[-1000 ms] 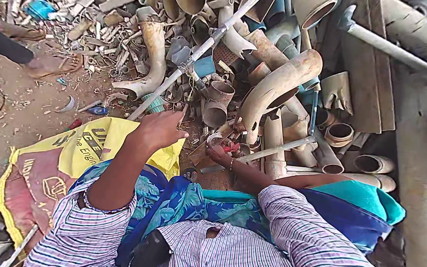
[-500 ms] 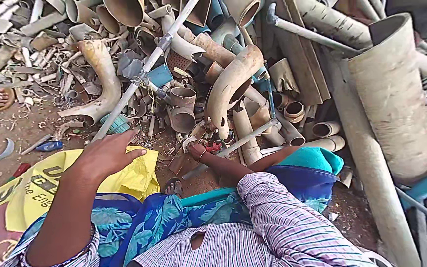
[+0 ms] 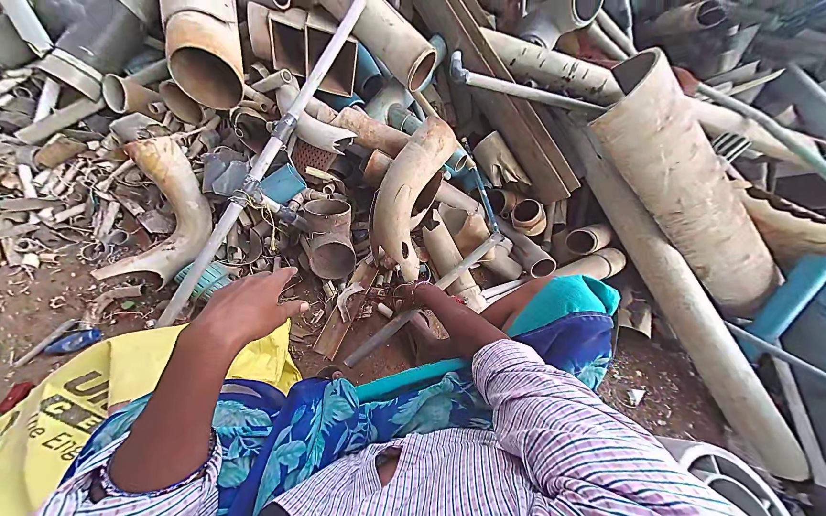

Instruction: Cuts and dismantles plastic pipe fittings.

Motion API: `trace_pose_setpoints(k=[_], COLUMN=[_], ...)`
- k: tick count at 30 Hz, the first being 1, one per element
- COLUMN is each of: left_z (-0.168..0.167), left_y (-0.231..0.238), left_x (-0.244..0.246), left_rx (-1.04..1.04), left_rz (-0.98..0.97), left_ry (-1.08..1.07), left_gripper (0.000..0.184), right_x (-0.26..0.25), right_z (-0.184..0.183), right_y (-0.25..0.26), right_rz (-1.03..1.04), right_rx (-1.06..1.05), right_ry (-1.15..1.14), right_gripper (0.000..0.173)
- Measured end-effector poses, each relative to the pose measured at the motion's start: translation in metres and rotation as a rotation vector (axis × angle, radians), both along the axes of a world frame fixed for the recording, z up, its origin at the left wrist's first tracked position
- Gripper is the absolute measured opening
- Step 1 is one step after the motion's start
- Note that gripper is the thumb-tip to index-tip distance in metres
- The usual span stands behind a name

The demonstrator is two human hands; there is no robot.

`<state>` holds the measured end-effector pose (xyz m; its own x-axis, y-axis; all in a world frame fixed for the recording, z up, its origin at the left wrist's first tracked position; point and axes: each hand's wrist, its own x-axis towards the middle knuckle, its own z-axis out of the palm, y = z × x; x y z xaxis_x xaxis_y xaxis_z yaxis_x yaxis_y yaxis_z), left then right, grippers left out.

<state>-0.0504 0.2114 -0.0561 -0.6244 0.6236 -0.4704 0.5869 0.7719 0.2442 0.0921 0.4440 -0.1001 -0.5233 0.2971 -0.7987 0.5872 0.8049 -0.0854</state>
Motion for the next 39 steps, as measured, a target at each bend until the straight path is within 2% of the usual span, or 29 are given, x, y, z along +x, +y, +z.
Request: trace_pose_setpoints(k=[1, 2, 3, 5, 6, 11, 13, 16, 20, 25, 28, 31, 33, 37, 39], left_z=[0.002, 0.003, 0.003, 0.005, 0.006, 0.009, 0.011, 0.015, 0.021, 0.043, 0.045, 0.044, 0.041, 0.035, 0.037], left_y=[0.001, 0.001, 0.001, 0.000, -0.001, -0.017, -0.026, -0.038, -0.052, -0.052, -0.045, -0.036, -0.036, -0.046, -0.059], left_x=[0.002, 0.003, 0.005, 0.007, 0.008, 0.011, 0.011, 0.012, 0.013, 0.019, 0.020, 0.018, 0.016, 0.013, 0.013], left_rx=[-0.007, -0.009, -0.021, -0.044, -0.059, -0.050, -0.018, 0.031, 0.126, 0.108, 0.093, 0.155, 0.356, 1.051, 1.375], left_rz=[0.006, 0.012, 0.017, 0.033, 0.040, 0.077, 0.112, 0.177, 0.293, 0.350, 0.313, 0.310, 0.386, 0.634, 0.712], left_ry=[-0.004, -0.003, 0.000, -0.003, -0.007, -0.023, -0.013, 0.048, 0.122, 0.122, 0.098, 0.095, 0.129, 0.281, 0.328], left_gripper=[0.067, 0.068, 0.067, 0.066, 0.066, 0.065, 0.065, 0.062, 0.058, 0.059, 0.060, 0.062, 0.069, 0.080, 0.076], right_x=[-0.001, 0.001, 0.014, -0.012, -0.018, -0.032, -0.045, -0.063, -0.073, -0.077, -0.076, -0.083, -0.088, -0.092, -0.089], right_z=[-0.036, -0.082, -0.152, -0.178, -0.179, -0.142, -0.139, -0.134, -0.097, -0.071, -0.050, -0.019, 0.000, 0.033, 0.043], right_y=[0.015, 0.034, 0.070, 0.062, 0.054, 0.035, 0.037, 0.045, 0.056, 0.082, 0.076, 0.048, 0.023, -0.032, -0.056], right_rz=[0.153, 0.334, 0.514, 0.302, 0.270, 0.355, 0.343, 0.265, 0.192, 0.061, -0.034, -0.043, 0.025, 0.233, 0.307], right_rx=[0.015, 0.032, -0.019, -0.001, 0.028, 0.087, 0.102, 0.105, 0.127, 0.155, 0.176, 0.193, 0.170, 0.040, -0.052], right_ry=[-0.039, 0.035, 0.466, 0.148, 0.084, 0.068, 0.105, 0.240, 0.355, 0.560, 0.734, 0.890, 0.961, 1.089, 1.138], right_gripper=[0.044, 0.044, 0.040, 0.042, 0.043, 0.047, 0.049, 0.053, 0.051, 0.048, 0.047, 0.046, 0.045, 0.045, 0.044])
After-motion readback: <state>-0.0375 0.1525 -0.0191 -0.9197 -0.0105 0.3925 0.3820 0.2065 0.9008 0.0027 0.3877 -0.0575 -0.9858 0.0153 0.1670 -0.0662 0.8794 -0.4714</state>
